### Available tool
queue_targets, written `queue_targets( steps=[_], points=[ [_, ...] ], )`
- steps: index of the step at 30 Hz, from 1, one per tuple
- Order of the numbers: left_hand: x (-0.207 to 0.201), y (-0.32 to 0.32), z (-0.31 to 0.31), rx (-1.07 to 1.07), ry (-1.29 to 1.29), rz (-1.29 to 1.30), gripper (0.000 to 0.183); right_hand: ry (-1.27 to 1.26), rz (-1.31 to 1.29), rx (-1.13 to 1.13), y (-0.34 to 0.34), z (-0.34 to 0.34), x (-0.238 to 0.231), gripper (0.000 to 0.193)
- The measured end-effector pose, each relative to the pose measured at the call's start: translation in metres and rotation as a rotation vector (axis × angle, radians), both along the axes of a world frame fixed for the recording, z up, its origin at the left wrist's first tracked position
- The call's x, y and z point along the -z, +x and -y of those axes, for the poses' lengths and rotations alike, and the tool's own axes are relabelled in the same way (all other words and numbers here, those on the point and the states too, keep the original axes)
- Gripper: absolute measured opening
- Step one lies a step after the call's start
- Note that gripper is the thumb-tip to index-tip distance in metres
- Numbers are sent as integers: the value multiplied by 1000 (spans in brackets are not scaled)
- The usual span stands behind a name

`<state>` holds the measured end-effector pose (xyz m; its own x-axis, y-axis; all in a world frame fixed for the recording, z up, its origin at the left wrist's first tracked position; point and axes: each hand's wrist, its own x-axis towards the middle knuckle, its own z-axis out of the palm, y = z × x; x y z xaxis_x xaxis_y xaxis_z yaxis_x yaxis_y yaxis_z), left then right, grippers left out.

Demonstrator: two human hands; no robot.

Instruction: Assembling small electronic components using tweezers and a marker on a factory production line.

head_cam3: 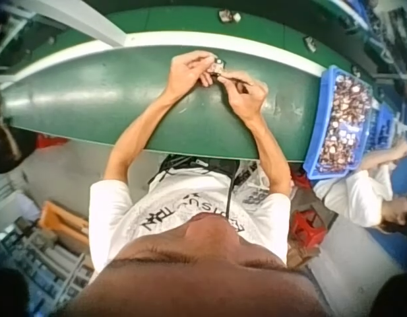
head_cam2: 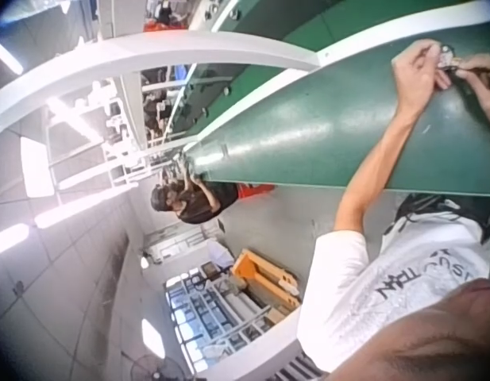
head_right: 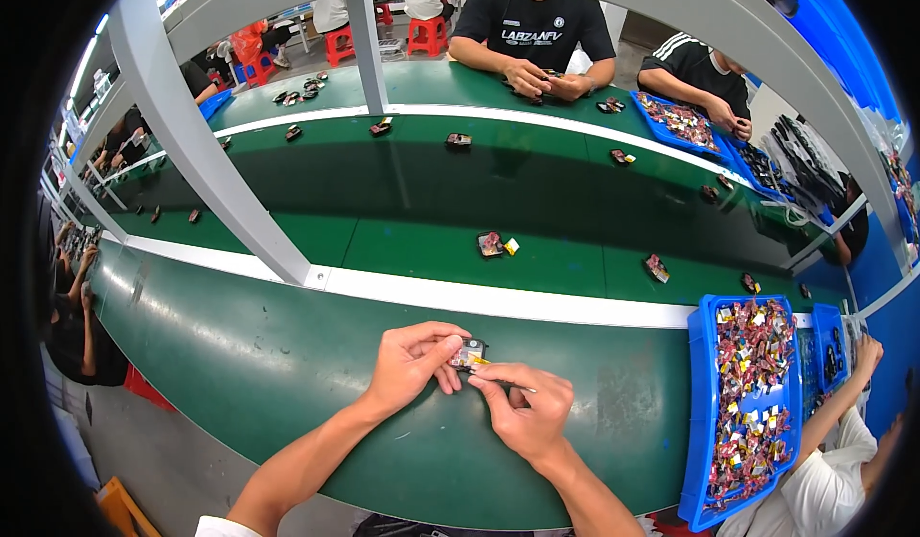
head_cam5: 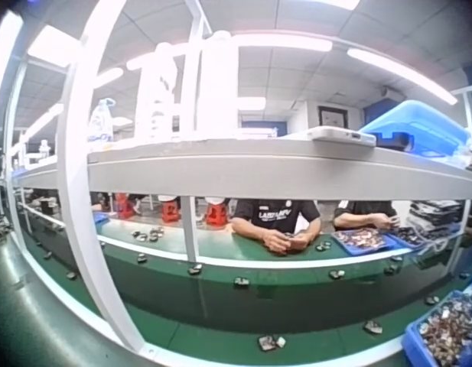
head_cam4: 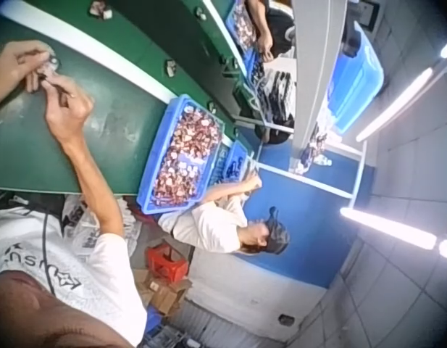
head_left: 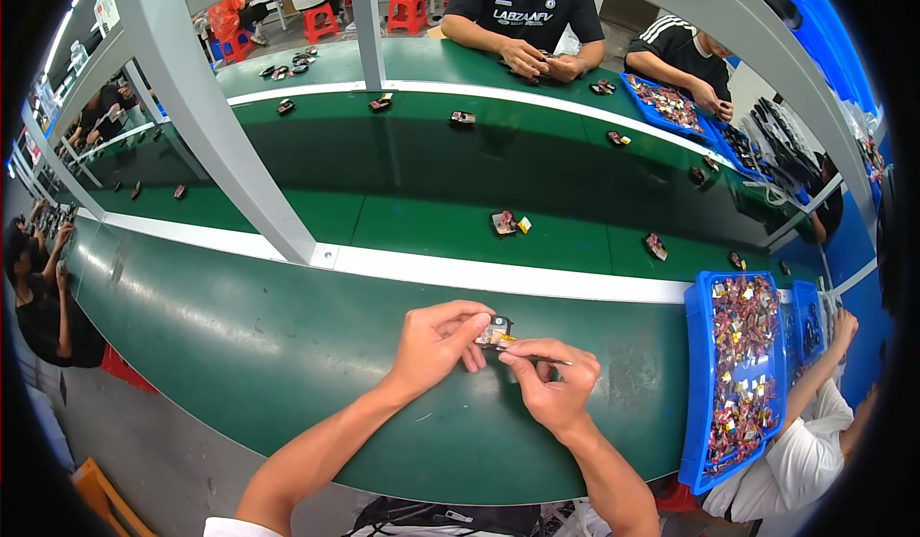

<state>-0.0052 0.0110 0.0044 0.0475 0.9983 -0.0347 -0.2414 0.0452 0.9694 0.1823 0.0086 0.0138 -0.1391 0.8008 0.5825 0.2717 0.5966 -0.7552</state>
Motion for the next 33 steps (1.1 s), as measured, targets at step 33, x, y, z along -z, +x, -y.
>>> queue_targets(
  steps=[33],
  points=[
    [-10,-122,-130,-560,65,-1066,20,160,-27,168,4,-8,-3,16]
  ],
)
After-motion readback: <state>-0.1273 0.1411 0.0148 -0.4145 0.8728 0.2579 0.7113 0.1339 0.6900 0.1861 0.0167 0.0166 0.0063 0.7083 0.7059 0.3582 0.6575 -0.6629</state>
